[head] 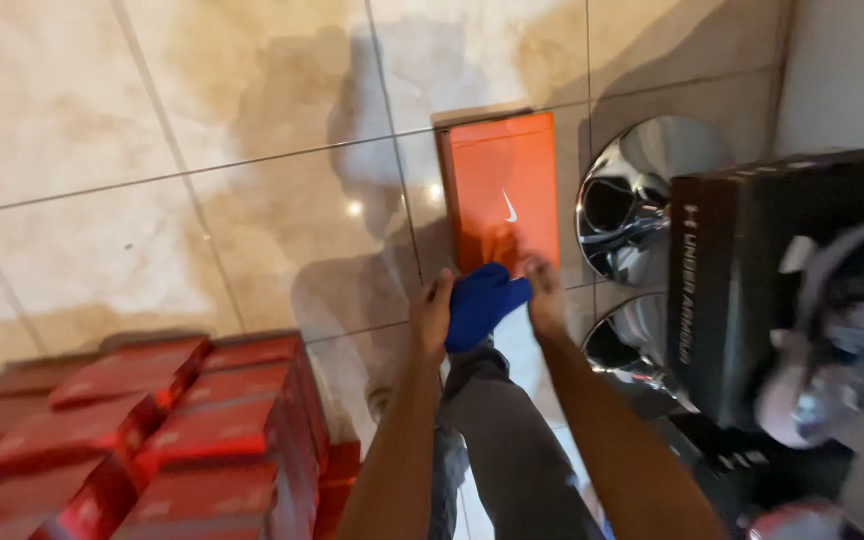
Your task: Cleaning and organizing shoeboxes by wiping them with a cloth and restacking them
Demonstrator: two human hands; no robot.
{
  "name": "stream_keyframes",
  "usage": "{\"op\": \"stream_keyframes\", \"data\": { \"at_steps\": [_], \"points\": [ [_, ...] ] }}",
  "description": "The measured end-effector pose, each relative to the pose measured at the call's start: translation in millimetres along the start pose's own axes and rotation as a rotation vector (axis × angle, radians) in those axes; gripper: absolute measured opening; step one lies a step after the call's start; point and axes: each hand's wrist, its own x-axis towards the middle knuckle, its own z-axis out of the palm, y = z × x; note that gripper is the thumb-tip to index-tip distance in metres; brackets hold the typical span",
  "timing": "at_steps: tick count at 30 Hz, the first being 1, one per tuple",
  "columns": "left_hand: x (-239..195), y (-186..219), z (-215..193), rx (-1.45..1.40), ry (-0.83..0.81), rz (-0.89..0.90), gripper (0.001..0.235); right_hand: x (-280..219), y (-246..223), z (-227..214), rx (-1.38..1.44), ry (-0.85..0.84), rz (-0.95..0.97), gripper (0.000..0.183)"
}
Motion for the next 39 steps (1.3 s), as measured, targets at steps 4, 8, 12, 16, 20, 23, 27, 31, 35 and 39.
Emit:
{"op": "stream_keyframes", "data": {
  "at_steps": [4,8,12,16,20,23,27,31,35,39],
  "points": [
    [-136.9,67.8,-31.9,-0.32,0.003,-0.072,0.077,-135.5,-69.1,28.9,0.13,-0.052,0.137,0.036],
    [-210.8,45.3,-71.4,-0.764,-0.082,-0.009,0.07,-275.8,-152.2,55.7,0.394,-0.093,0.484,0.073],
    [-283.7,48.4,-125.7,-0.7,-0.087,0.258,0.08,-259.1,-84.2,-1.8,0.365,-0.608,0.597,0.108],
    [-344.0,26.7,-178.7,-0.531,0.043,0.335,0.072,-291.4,-136.4,13.6,0.332,-1.283,0.472,0.082],
    [-375.3,-6.4,-202.0,-0.424,0.291,0.693,0.05,-264.1,-132.3,23.4,-0.131,-1.211,0.276,0.069],
    [-437.9,-5.6,-221.7,-0.341,0.489,1.011,0.031,-299.6,-179.9,59.0,-0.546,-1.122,0.284,0.076],
    [-474.8,-54.2,-208.6,-0.344,0.697,0.768,0.041,-404.8,-227.3,119.3,-1.144,-1.543,-0.147,0.073],
    [-504.5,-127.5,-202.0,-0.474,1.095,0.831,0.044,-503.2,-208.5,138.5,-1.199,-1.679,-0.32,0.018],
    [-473.8,-272.7,-162.7,-0.468,1.976,0.004,0.047,-595.1,-157.9,128.5,-1.2,-2.044,-0.779,0.029],
    [-483.0,-392.0,-123.5,-1.013,2.185,-0.465,0.08,-643.1,-76.8,102.6,-0.961,-2.366,-1.187,0.05]
  ]
}}
